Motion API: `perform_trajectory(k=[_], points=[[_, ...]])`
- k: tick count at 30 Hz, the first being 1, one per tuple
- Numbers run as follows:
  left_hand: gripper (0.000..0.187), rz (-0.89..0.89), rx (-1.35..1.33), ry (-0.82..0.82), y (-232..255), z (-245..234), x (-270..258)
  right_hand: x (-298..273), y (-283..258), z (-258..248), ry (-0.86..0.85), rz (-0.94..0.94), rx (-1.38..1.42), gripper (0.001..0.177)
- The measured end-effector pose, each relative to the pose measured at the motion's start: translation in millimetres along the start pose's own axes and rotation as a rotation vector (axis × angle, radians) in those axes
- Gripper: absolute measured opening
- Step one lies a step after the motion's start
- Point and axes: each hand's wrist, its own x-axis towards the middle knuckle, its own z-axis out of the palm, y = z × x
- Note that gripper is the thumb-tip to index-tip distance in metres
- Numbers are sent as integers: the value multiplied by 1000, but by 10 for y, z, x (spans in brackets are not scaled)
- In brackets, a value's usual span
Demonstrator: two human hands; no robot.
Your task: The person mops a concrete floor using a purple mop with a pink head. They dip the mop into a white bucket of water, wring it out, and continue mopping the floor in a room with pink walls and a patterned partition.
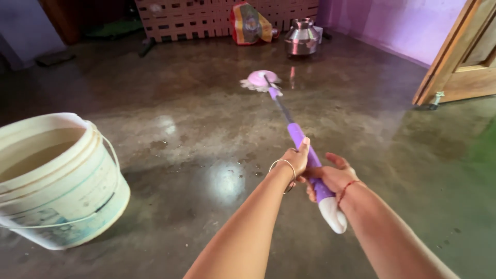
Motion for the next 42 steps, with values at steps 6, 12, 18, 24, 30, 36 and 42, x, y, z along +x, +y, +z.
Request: perform_trajectory(k=[6, 12, 18, 24, 30, 36, 42], points=[[84, -47, 62, -75, 32, -342, -473, 212, -81, -116, 118, -59, 199, 88], [81, -52, 115, -112, -102, -632, -841, 789, -69, -110, -47, -24, 283, 25], [78, -54, 59, -85, -176, -946, -950, 404, -62, 491, 287, -114, 530, 25], [64, -11, -88, -61, -341, -1245, -765, -569, 42, 1296, 418, -165, 430, 73], [51, -41, -82, -69, -469, -1497, -778, -663, 265, 1719, 179, -21, 364, 101], [47, -90, 3, -31, -436, -1610, -911, 435, 186, 1350, -120, 52, 237, 39], [49, -85, 9, -49, -437, -1645, -717, 1111, -433, 375, -158, 6, 117, 14]])
